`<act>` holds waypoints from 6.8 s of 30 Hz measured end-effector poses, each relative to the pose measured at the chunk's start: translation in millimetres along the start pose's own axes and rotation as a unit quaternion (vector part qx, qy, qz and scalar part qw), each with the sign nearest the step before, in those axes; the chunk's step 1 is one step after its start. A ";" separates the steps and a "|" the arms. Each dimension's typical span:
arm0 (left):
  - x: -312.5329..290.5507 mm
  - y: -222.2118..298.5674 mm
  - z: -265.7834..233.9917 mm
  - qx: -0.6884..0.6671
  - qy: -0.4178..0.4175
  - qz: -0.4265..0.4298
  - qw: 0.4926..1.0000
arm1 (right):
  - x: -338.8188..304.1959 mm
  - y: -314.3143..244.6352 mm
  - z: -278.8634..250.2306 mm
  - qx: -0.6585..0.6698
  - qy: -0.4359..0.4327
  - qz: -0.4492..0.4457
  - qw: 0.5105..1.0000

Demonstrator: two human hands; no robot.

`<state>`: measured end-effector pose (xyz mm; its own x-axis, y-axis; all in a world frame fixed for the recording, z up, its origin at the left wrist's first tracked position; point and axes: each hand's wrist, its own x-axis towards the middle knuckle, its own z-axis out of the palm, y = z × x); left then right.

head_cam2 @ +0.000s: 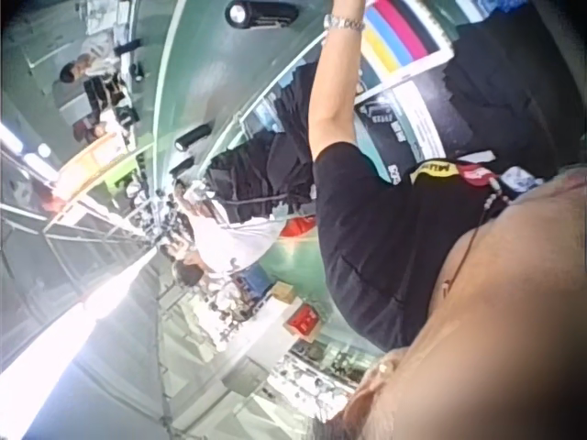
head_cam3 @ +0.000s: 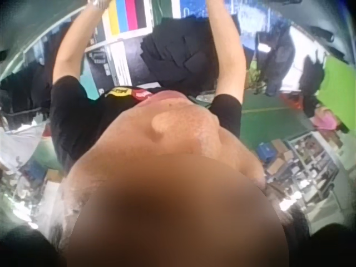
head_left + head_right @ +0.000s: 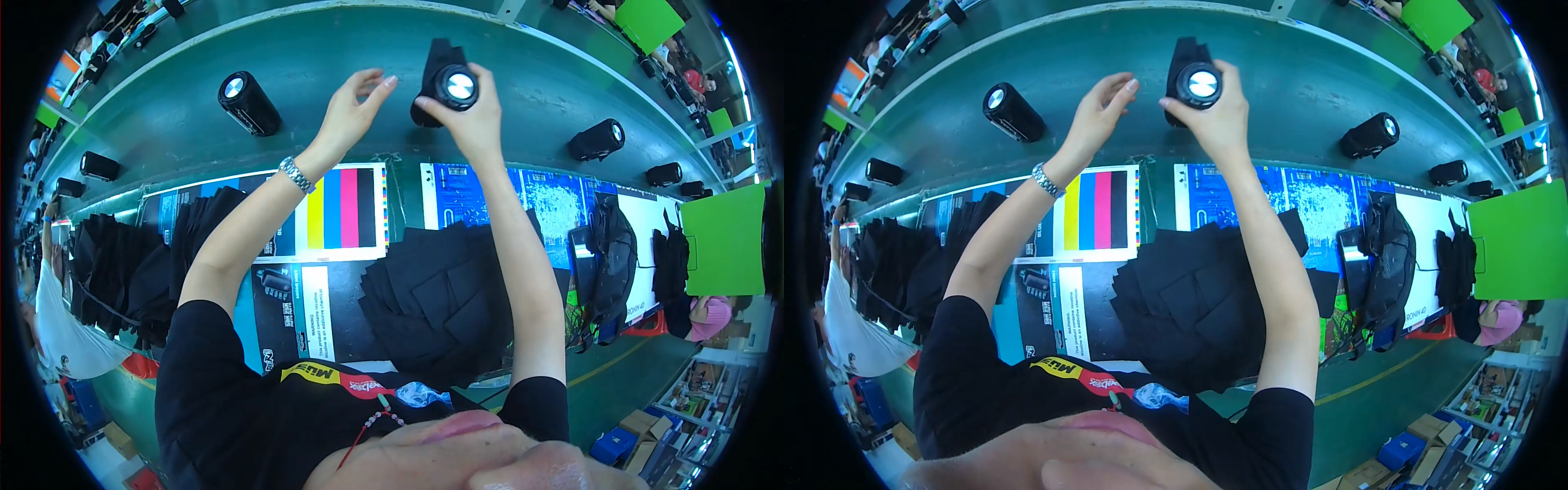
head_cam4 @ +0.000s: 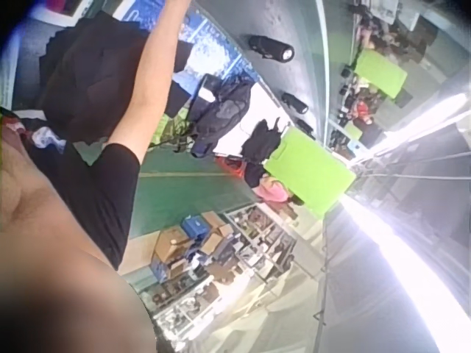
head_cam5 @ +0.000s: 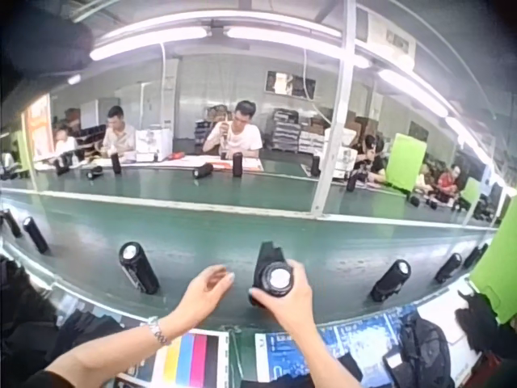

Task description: The person places small black fabric covers over cylindrical speakers, pulling the material tight and tucking the edges into the top rim of each speaker one by one.

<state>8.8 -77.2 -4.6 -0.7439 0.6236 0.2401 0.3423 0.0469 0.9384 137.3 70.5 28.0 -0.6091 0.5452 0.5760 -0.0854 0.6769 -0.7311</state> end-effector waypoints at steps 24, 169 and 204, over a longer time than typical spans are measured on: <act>61.9 70.5 44.6 0.101 -0.230 0.215 0.944 | 16.4 48.7 -18.6 0.078 -0.087 0.215 0.970; -22.8 41.0 -23.2 -0.262 -0.118 0.073 0.955 | -27.7 -66.4 -11.3 0.161 0.001 0.109 0.981; -10.9 -45.5 -57.3 -0.410 0.019 -0.239 0.880 | 10.7 -8.4 91.8 0.219 -0.099 0.436 0.867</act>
<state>-31.6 -130.8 -35.6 -0.7136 0.6589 -0.2380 -0.5333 -0.2907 0.7944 59.1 25.4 6.7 -0.7130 0.6303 -0.3072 0.2098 -0.2263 -0.9512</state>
